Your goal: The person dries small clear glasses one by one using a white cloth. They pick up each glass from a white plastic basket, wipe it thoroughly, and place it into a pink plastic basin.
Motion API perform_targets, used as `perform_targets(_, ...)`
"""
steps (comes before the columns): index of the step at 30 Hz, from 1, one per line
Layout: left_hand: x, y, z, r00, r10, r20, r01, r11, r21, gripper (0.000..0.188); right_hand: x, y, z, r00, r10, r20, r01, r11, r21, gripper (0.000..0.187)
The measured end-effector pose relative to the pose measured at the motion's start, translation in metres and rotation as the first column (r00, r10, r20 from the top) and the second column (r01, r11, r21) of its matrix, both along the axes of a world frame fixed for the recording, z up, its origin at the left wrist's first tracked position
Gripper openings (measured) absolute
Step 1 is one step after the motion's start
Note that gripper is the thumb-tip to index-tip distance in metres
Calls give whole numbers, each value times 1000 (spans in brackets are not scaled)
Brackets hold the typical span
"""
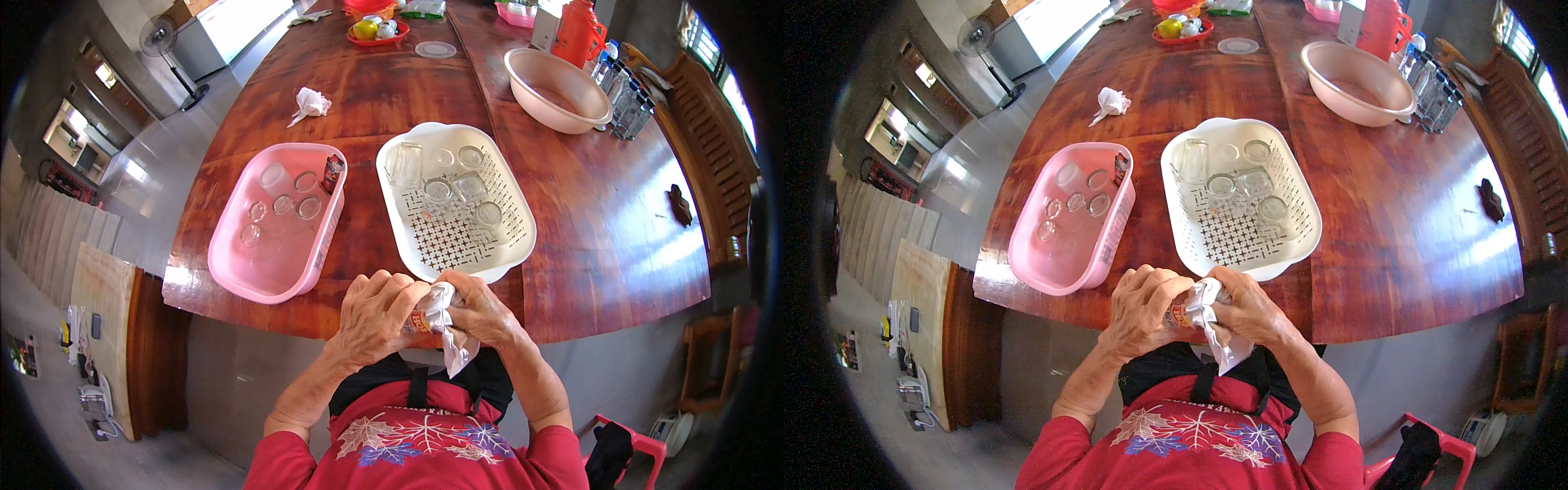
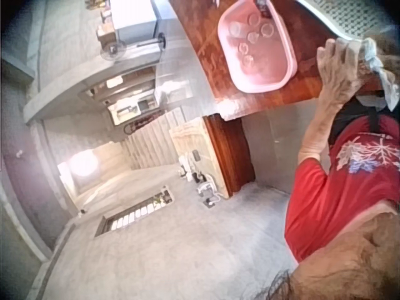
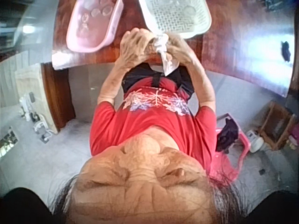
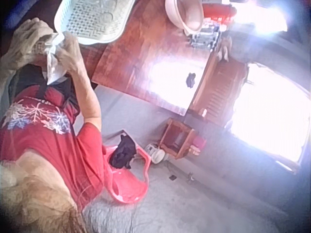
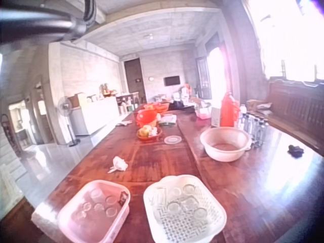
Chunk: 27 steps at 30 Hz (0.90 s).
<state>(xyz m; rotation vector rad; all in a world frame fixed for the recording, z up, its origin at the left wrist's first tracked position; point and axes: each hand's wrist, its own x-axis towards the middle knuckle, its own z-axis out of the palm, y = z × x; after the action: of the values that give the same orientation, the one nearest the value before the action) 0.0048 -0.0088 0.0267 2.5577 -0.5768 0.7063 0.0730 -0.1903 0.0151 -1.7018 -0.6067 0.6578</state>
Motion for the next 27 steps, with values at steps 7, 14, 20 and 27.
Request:
perform_targets(7,-1,4,-7,987,-52,-155,-12,923,-385,59,-16,-18,-13,926,-89,-366,188,952,243,25)
perform_targets(14,-4,-14,-32,875,-371,-310,-242,220,-945,62,-26,25,12,842,-514,161,421,815,398,31)
perform_targets(20,3,-23,-25,948,-136,-289,-218,384,-897,48,-46,44,-4,419,-356,835,263,928,263,49)
perform_targets(27,-1,-20,-42,964,-116,-241,-154,497,-854,44,-33,46,14,470,-349,811,232,935,268,42)
